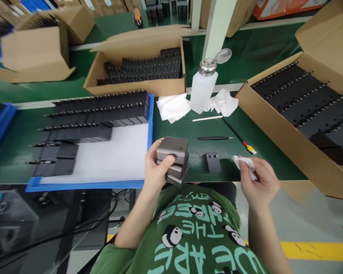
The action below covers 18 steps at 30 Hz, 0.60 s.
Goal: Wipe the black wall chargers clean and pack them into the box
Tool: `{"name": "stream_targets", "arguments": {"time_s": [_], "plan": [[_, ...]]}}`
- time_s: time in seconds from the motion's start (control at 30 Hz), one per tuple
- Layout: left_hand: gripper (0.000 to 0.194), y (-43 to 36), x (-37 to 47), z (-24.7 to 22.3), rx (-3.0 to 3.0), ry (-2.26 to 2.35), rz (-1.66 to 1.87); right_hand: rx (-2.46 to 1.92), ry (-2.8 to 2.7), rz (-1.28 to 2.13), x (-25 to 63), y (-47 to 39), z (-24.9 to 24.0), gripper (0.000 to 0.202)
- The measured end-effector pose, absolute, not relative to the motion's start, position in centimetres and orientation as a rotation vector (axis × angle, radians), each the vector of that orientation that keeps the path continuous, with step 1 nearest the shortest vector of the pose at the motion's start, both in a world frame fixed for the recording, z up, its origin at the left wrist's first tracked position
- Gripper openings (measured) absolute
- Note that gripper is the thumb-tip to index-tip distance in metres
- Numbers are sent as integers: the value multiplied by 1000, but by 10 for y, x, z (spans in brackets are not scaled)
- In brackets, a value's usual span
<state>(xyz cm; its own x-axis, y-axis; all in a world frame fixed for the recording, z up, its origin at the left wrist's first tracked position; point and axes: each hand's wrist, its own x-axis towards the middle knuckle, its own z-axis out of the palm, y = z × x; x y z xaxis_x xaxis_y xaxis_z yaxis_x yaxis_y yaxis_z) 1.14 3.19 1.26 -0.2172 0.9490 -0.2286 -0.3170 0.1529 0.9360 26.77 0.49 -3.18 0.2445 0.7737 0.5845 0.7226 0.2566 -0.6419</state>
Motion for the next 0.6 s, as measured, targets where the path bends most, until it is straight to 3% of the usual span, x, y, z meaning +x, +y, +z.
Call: {"name": "stream_targets", "arguments": {"time_s": [0.13,0.6], "plan": [[77,28,10,15,497,1105,1279,-1433,-1472,85,265,5,-32,5],[69,25,10,14,258,631,1110,-1312,-1482,85,247,22,2,11]]}}
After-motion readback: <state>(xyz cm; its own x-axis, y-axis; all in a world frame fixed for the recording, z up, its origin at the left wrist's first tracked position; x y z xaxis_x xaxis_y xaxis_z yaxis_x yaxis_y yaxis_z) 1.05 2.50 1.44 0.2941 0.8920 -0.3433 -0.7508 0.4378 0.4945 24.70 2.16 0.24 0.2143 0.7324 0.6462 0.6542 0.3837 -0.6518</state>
